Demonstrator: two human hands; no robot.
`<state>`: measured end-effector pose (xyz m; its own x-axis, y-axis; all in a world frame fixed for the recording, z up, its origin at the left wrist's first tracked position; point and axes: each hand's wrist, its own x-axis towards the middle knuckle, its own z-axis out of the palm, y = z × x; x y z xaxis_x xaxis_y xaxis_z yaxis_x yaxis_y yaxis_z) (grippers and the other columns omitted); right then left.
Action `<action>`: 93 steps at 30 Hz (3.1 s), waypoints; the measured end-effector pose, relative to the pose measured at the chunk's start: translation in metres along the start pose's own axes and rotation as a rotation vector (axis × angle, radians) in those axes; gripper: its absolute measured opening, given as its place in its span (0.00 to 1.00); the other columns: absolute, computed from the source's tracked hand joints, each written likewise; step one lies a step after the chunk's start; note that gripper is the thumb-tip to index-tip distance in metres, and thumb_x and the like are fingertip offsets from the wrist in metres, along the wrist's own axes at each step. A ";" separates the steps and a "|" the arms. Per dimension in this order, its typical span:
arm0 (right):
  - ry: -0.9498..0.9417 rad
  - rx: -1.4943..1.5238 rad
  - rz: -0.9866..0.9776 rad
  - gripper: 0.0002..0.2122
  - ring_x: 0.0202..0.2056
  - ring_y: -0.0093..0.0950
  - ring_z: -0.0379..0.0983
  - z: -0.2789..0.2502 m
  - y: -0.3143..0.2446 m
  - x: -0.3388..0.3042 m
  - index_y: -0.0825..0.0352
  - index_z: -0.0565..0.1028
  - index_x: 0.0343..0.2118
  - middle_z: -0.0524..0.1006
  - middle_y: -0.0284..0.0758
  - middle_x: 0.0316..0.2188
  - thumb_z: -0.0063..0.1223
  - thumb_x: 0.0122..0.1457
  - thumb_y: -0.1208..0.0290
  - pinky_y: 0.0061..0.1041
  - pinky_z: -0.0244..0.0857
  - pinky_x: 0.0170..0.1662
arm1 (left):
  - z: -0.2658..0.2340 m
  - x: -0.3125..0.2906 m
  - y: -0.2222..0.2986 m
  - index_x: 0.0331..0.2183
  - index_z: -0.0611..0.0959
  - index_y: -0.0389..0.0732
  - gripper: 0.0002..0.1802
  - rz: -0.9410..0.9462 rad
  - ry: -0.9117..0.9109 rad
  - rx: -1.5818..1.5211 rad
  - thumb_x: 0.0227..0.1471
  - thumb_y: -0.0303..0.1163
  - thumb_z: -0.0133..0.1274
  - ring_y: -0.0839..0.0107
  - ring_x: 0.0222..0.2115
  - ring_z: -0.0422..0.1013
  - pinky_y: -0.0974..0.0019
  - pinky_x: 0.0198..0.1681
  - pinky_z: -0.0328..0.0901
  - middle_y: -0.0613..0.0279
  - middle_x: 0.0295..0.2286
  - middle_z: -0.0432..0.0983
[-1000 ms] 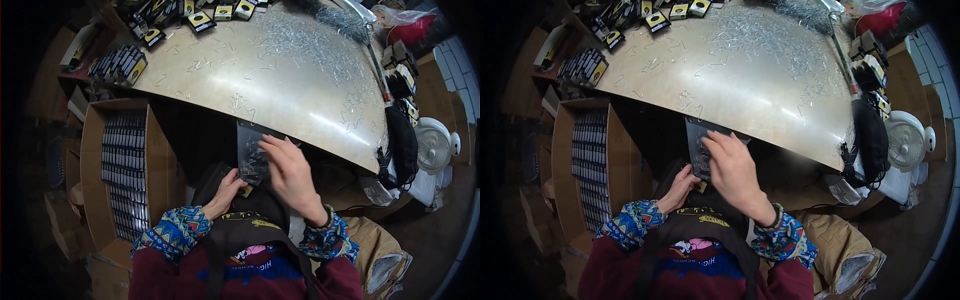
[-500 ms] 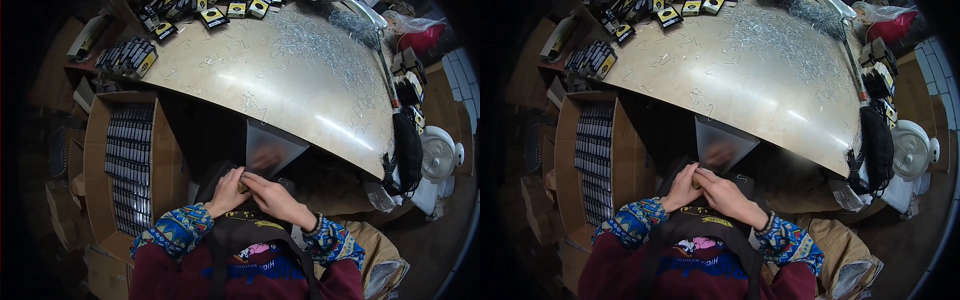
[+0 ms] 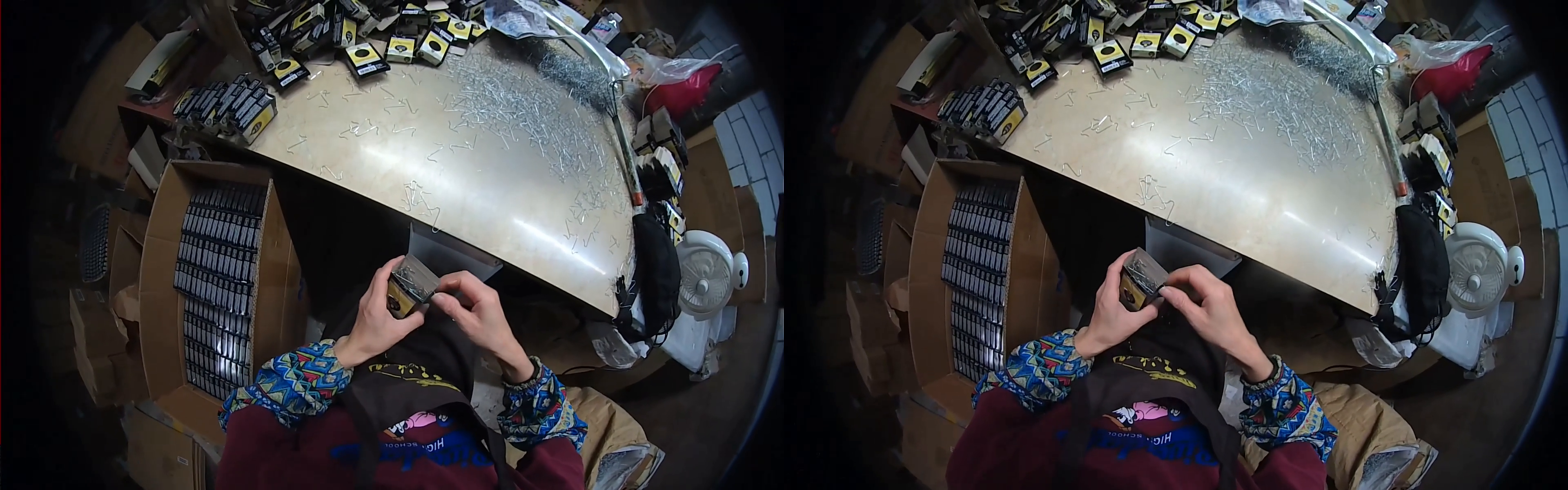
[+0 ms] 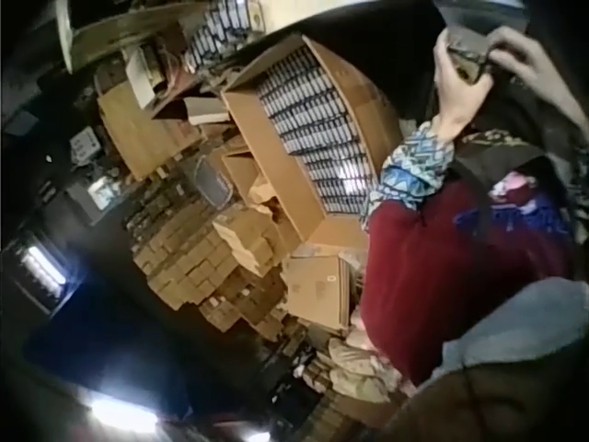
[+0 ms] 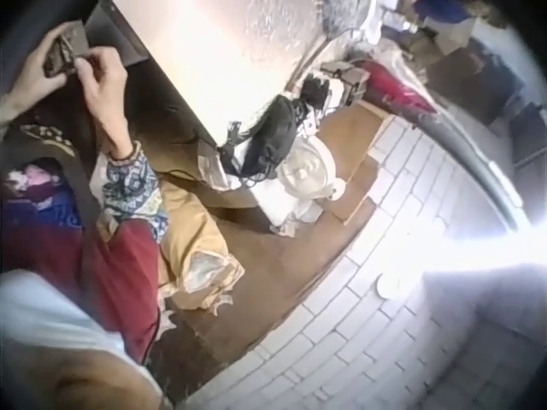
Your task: Packaging and labeling small items at an industrial workbench.
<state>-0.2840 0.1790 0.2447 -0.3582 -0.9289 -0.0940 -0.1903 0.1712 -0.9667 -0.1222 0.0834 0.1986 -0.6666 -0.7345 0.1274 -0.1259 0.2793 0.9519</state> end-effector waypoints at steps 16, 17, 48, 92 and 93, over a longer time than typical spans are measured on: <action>0.145 -0.526 -0.404 0.08 0.45 0.37 0.72 0.001 -0.032 0.016 0.70 0.78 0.32 0.74 0.43 0.47 0.63 0.49 0.77 0.30 0.67 0.43 | 0.000 0.012 0.009 0.56 0.64 0.38 0.45 0.140 -0.012 0.163 0.34 0.25 0.65 0.49 0.43 0.70 0.57 0.45 0.68 0.47 0.44 0.69; 0.148 -0.500 -0.421 0.08 0.45 0.38 0.71 0.006 -0.036 0.017 0.70 0.78 0.31 0.74 0.43 0.47 0.64 0.48 0.76 0.30 0.67 0.44 | 0.001 0.012 0.009 0.56 0.64 0.38 0.45 0.139 -0.009 0.163 0.34 0.25 0.65 0.49 0.43 0.70 0.57 0.45 0.68 0.47 0.44 0.69; 0.281 -0.329 -0.176 0.08 0.31 0.29 0.77 -0.018 -0.034 0.029 0.71 0.78 0.36 0.78 0.41 0.33 0.61 0.53 0.77 0.23 0.70 0.34 | 0.001 0.027 0.019 0.63 0.54 0.37 0.56 0.049 -0.019 0.134 0.35 0.28 0.67 0.49 0.46 0.69 0.58 0.49 0.66 0.43 0.46 0.69; 0.224 0.466 -0.093 0.15 0.44 0.23 0.75 0.015 -0.004 0.005 0.76 0.75 0.48 0.78 0.44 0.46 0.55 0.58 0.84 0.19 0.71 0.44 | 0.010 0.032 0.029 0.54 0.63 0.40 0.43 0.185 0.047 0.156 0.37 0.27 0.66 0.48 0.36 0.74 0.57 0.37 0.70 0.47 0.39 0.72; 0.214 0.369 -0.109 0.13 0.45 0.21 0.74 0.016 -0.004 0.006 0.77 0.75 0.48 0.79 0.42 0.45 0.52 0.61 0.80 0.19 0.69 0.46 | 0.011 0.032 0.032 0.53 0.63 0.39 0.42 0.068 0.076 0.133 0.37 0.27 0.66 0.47 0.36 0.74 0.56 0.37 0.70 0.46 0.39 0.72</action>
<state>-0.2704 0.1673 0.2445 -0.5432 -0.8392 0.0276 0.0877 -0.0894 -0.9921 -0.1552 0.0755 0.2301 -0.6201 -0.7542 0.2159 -0.1817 0.4059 0.8957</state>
